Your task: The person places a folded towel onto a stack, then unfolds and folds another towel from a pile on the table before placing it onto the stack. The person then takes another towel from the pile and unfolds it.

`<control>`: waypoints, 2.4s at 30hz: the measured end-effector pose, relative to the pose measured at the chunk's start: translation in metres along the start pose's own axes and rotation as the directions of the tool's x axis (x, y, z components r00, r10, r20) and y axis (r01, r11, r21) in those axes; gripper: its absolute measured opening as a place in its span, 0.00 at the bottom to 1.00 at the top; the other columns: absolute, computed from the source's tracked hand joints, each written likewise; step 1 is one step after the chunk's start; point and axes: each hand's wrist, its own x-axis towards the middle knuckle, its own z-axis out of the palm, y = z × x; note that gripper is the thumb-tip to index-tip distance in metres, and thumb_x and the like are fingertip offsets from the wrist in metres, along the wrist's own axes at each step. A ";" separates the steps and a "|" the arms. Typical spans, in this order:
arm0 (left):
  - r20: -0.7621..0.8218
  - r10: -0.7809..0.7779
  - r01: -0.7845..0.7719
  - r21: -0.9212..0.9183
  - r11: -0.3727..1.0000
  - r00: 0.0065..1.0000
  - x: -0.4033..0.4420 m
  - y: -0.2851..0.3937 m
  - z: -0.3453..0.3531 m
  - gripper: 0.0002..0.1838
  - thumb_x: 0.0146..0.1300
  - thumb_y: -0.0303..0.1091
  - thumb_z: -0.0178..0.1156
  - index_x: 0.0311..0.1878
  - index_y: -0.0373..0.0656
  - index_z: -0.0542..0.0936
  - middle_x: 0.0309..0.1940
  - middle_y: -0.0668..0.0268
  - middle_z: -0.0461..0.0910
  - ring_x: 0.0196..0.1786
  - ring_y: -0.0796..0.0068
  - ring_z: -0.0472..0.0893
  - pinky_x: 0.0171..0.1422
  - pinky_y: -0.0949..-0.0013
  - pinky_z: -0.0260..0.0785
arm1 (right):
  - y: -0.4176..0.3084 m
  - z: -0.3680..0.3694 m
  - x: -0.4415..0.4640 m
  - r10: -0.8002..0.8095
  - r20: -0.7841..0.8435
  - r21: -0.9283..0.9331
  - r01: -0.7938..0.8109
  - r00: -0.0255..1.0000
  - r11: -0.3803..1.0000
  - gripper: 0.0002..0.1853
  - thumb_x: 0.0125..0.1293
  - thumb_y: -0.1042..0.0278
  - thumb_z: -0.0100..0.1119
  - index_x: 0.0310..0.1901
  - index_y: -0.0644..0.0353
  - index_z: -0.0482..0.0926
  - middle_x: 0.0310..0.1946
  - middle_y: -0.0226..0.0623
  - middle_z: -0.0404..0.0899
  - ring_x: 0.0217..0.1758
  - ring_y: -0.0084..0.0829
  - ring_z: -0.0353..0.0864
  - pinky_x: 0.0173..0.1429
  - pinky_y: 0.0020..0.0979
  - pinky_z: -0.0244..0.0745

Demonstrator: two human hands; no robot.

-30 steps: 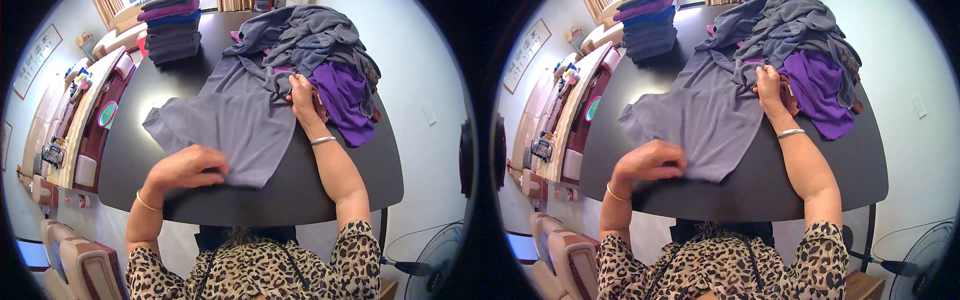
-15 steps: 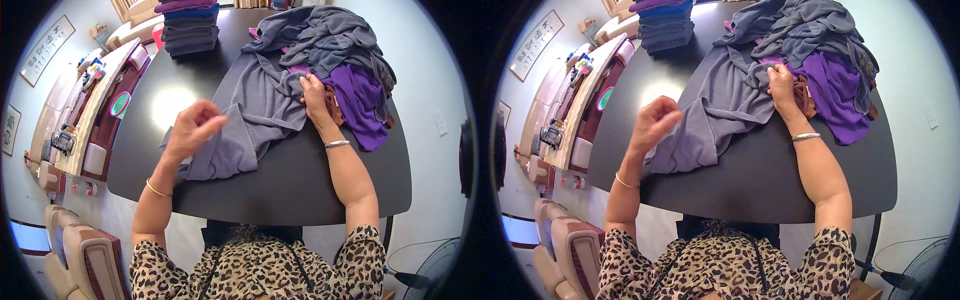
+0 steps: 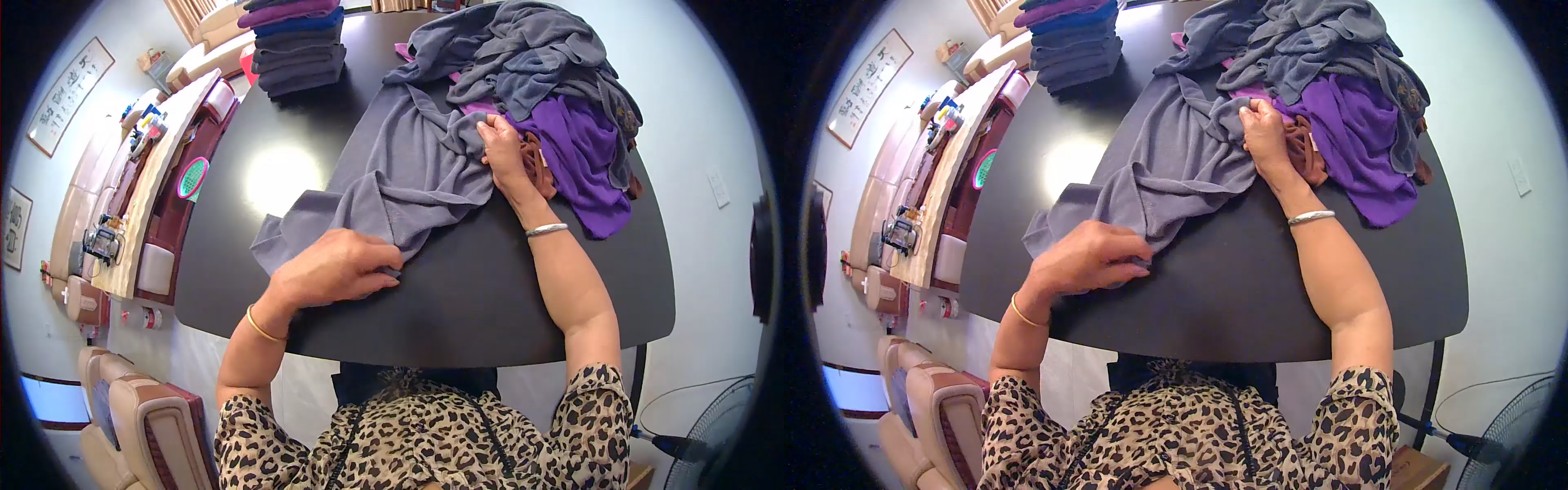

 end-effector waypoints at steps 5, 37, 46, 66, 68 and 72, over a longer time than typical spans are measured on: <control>-0.176 -0.097 0.014 -0.421 0.907 0.980 -0.024 -0.010 -0.035 0.06 0.56 0.24 0.65 0.35 0.37 0.79 0.21 0.68 0.78 0.19 0.84 0.74 0.23 0.77 0.65 | 0.001 -0.002 0.001 0.029 0.017 0.017 -0.029 0.999 0.999 0.08 0.67 0.68 0.53 0.41 0.62 0.77 0.22 0.21 0.71 0.17 0.13 0.65 0.18 0.19 0.63; -0.448 -0.196 0.194 -0.051 0.980 0.872 0.051 0.003 -0.027 0.08 0.53 0.26 0.67 0.35 0.37 0.80 0.28 0.63 0.82 0.31 0.74 0.81 0.39 0.70 0.72 | -0.066 0.055 -0.068 -0.090 0.622 0.255 -0.093 0.777 0.962 0.08 0.65 0.70 0.51 0.40 0.63 0.78 0.33 0.23 0.74 0.38 0.15 0.70 0.44 0.19 0.67; -0.501 -0.308 0.306 -0.089 0.948 0.809 0.032 -0.026 -0.017 0.09 0.51 0.28 0.70 0.32 0.37 0.80 0.24 0.64 0.80 0.28 0.77 0.78 0.35 0.71 0.71 | -0.069 0.056 -0.082 0.052 0.763 0.156 -0.261 0.644 0.953 0.12 0.63 0.64 0.63 0.43 0.62 0.78 0.33 0.22 0.75 0.36 0.12 0.70 0.39 0.17 0.66; -0.118 -0.443 0.093 -0.900 0.426 0.889 0.018 -0.038 -0.023 0.13 0.69 0.32 0.55 0.52 0.35 0.77 0.41 0.70 0.80 0.41 0.86 0.77 0.49 0.78 0.72 | -0.062 0.050 -0.068 0.191 0.695 0.255 -0.485 0.694 0.837 0.11 0.71 0.63 0.55 0.42 0.62 0.80 0.36 0.23 0.80 0.38 0.12 0.75 0.44 0.18 0.72; -0.105 -0.340 0.068 -0.885 0.461 0.935 0.015 -0.027 -0.022 0.11 0.69 0.32 0.55 0.49 0.35 0.78 0.39 0.71 0.80 0.40 0.87 0.76 0.48 0.79 0.71 | -0.061 0.049 -0.066 0.179 0.663 0.314 -0.487 0.727 0.815 0.11 0.72 0.63 0.54 0.42 0.61 0.80 0.35 0.22 0.79 0.38 0.12 0.75 0.43 0.17 0.72; -0.165 -0.392 0.123 -0.780 0.613 0.905 0.027 -0.024 -0.013 0.10 0.69 0.35 0.57 0.42 0.37 0.79 0.32 0.77 0.76 0.36 0.91 0.72 0.41 0.82 0.67 | -0.063 0.048 -0.069 0.130 0.653 0.285 -0.401 0.746 0.870 0.10 0.73 0.65 0.51 0.45 0.61 0.78 0.36 0.22 0.78 0.37 0.11 0.75 0.44 0.17 0.72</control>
